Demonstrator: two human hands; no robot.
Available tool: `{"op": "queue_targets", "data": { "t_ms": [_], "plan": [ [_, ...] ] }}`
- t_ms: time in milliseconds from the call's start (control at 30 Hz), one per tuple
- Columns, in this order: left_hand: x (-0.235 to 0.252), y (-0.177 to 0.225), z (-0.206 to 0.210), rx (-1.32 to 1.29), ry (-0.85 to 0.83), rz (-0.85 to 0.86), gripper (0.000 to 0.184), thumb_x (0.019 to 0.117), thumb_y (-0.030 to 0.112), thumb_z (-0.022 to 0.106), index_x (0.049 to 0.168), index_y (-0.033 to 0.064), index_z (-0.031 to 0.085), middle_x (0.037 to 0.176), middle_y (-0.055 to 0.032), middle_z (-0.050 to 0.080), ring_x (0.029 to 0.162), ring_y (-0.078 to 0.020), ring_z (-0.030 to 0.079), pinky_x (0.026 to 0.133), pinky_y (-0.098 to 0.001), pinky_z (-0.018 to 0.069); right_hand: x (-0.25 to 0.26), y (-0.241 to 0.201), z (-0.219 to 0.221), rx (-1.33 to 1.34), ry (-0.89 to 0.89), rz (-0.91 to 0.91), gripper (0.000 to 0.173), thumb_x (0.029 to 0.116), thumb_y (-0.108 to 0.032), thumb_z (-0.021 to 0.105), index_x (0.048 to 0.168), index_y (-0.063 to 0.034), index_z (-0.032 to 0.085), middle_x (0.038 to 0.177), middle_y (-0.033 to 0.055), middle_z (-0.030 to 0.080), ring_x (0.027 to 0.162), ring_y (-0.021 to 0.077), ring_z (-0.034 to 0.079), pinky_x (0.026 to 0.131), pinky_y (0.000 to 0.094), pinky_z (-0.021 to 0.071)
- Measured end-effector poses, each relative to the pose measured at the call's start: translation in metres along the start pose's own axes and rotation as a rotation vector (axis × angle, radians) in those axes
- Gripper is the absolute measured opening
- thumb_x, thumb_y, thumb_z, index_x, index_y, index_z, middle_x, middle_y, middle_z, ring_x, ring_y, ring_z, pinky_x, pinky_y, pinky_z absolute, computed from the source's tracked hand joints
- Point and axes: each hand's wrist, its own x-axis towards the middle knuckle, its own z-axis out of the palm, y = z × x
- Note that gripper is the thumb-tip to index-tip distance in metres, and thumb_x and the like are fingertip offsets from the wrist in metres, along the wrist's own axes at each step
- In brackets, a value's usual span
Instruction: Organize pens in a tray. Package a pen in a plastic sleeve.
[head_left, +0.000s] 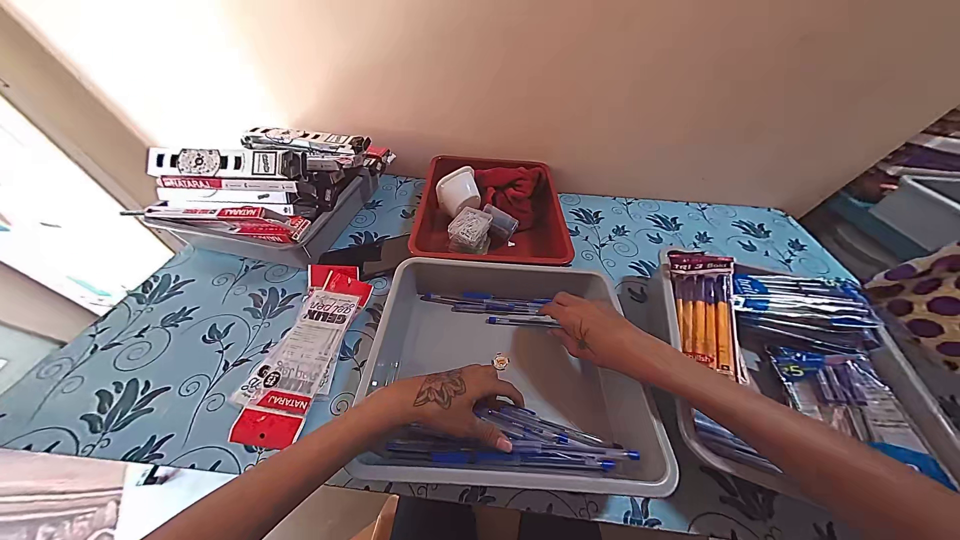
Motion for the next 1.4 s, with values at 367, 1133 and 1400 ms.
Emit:
{"op": "queue_targets", "data": {
  "t_ms": [367,1133,1400],
  "plan": [
    [-0.003,0.0,-0.005,0.001,-0.061,-0.024,0.05,0.0963,0.023,0.07,0.141,0.0036,0.057,0.116,-0.0222,0.062,0.108,-0.0314,0.057,0.095,-0.0454,0.0457,-0.001,0.0,0.008,-0.125,-0.051,0.053,0.023,0.0996,-0.009,0.063,0.119,0.0037,0.066,0.109,0.0232,0.066,0.1,0.0413,0.067,0.081,0.0558,0.0538],
    [-0.004,0.001,-0.013,-0.301,0.049,-0.192,0.037,0.1099,0.027,0.044,0.134,0.0045,0.062,0.111,-0.0075,0.068,0.093,-0.004,0.06,0.087,-0.0257,0.0483,-0.005,-0.006,-0.02,0.146,-0.107,-0.113,0.023,0.1031,-0.012,0.056,0.115,-0.0005,0.072,0.095,0.0142,0.071,0.08,0.0256,0.066,0.076,0.0469,0.0533],
    [-0.001,0.001,-0.003,-0.067,0.02,-0.031,0.033,0.1019,0.017,0.06,0.131,0.0032,0.068,0.112,-0.0201,0.065,0.101,-0.0245,0.061,0.089,-0.0383,0.0483,0.026,0.001,0.002,-0.059,-0.116,0.068,0.032,0.1052,-0.018,0.056,0.129,0.0011,0.062,0.115,0.0243,0.065,0.104,0.0412,0.066,0.088,0.057,0.0518]
  ]
}}
